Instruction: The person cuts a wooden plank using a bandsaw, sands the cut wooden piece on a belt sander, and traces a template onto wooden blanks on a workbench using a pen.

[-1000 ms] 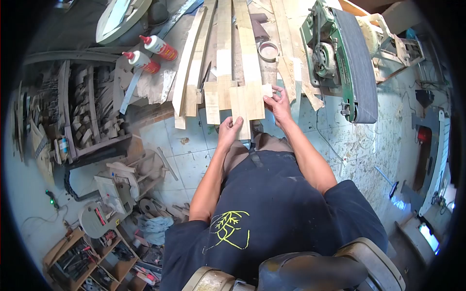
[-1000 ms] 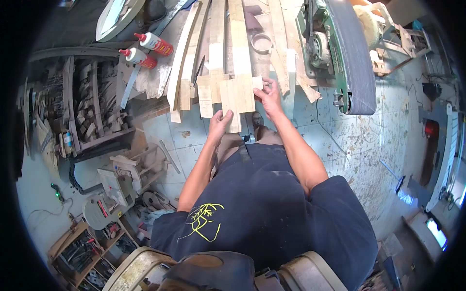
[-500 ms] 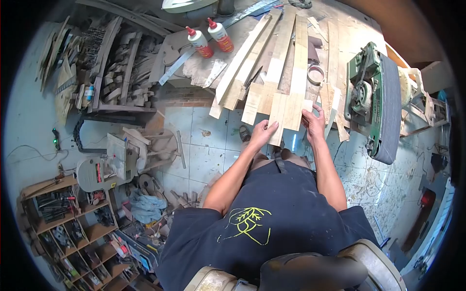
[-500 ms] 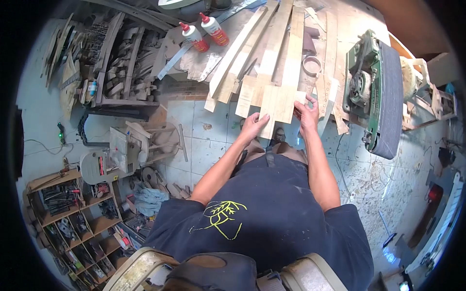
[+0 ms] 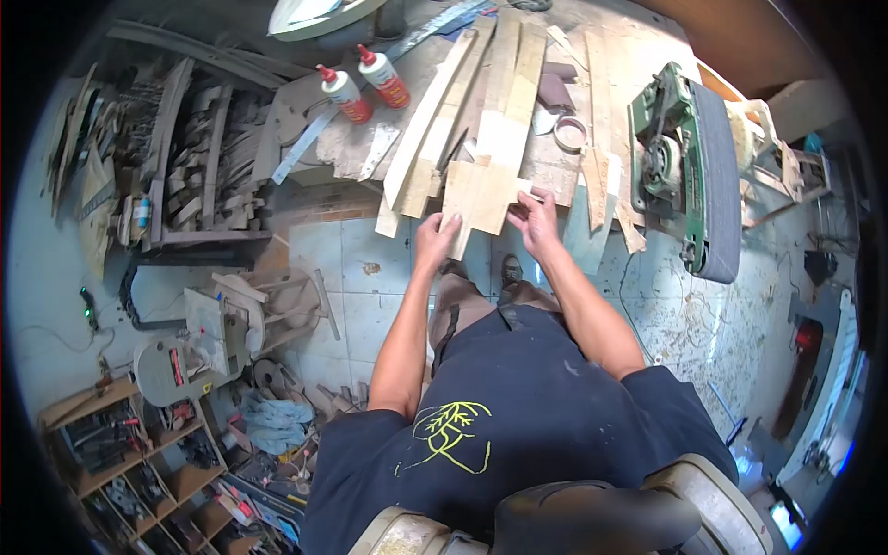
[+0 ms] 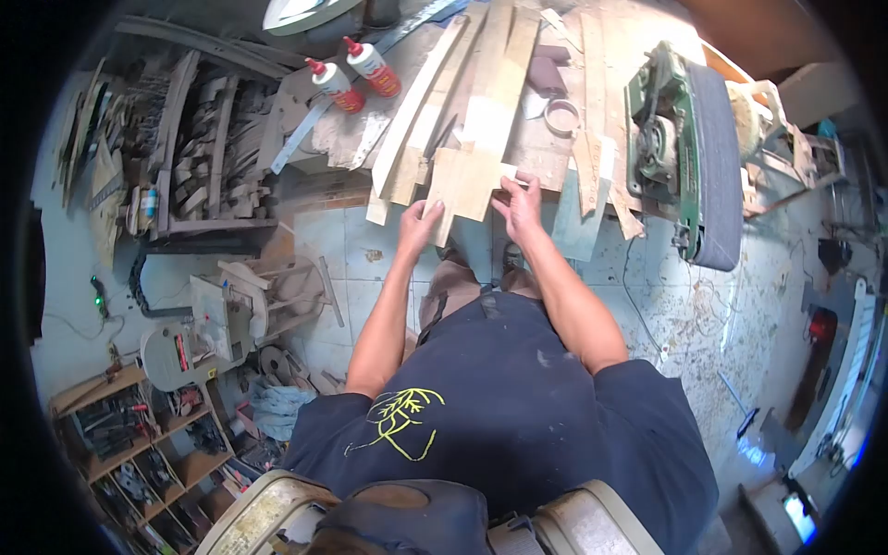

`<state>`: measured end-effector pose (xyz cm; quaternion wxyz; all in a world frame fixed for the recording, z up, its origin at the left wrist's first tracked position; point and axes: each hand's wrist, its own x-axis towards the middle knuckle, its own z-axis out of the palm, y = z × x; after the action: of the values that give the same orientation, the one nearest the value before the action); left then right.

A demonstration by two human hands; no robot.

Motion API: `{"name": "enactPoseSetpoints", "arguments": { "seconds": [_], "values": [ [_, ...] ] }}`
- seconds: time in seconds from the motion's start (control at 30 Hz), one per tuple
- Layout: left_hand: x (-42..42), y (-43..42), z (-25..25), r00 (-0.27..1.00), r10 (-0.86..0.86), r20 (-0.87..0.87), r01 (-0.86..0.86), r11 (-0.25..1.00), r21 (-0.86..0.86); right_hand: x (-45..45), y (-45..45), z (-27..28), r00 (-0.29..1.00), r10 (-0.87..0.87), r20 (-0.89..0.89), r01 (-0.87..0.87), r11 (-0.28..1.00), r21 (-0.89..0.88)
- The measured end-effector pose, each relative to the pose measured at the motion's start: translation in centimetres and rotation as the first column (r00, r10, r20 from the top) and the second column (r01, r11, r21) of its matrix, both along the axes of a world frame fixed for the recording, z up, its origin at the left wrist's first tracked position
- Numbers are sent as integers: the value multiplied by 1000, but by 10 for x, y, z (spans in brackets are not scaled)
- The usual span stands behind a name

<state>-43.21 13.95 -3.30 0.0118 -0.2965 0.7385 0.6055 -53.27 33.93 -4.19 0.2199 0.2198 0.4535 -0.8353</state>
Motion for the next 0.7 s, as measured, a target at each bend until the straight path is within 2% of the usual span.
{"name": "enactPoseSetpoints", "arguments": {
  "seconds": [0.07, 0.2, 0.33, 0.43, 0.53, 0.63, 0.7],
  "values": [
    [0, -10, -11, 1000, -18, -2, 18, 999, 47, 2, -3, -16, 999, -21, 43, 24, 997, -78],
    [0, -20, -26, 999, -51, 3, 51, 998, 29, 7, -7, -27, 999, -13, 32, 17, 993, -116],
    [0, -28, -26, 999, -50, 1, 50, 999, 7, 9, -16, -30, 1000, -10, -8, 9, 998, -60],
    [1, -32, -36, 998, -16, 52, 21, 995, -94, 11, -24, -25, 1000, -3, 7, 4, 1000, -27],
    [0, -32, -45, 986, -64, 152, 130, 873, -471, 10, -32, -27, 1000, 8, 8, -9, 1000, 4],
    [2, -19, -43, 981, -88, 175, 179, 762, -622, 10, -38, -25, 1000, 28, 8, -28, 999, 26],
    [2, -5, -40, 988, -61, 142, 136, 775, -617, 10, -41, -28, 1000, 14, 18, -15, 999, 42]
  ]
}}
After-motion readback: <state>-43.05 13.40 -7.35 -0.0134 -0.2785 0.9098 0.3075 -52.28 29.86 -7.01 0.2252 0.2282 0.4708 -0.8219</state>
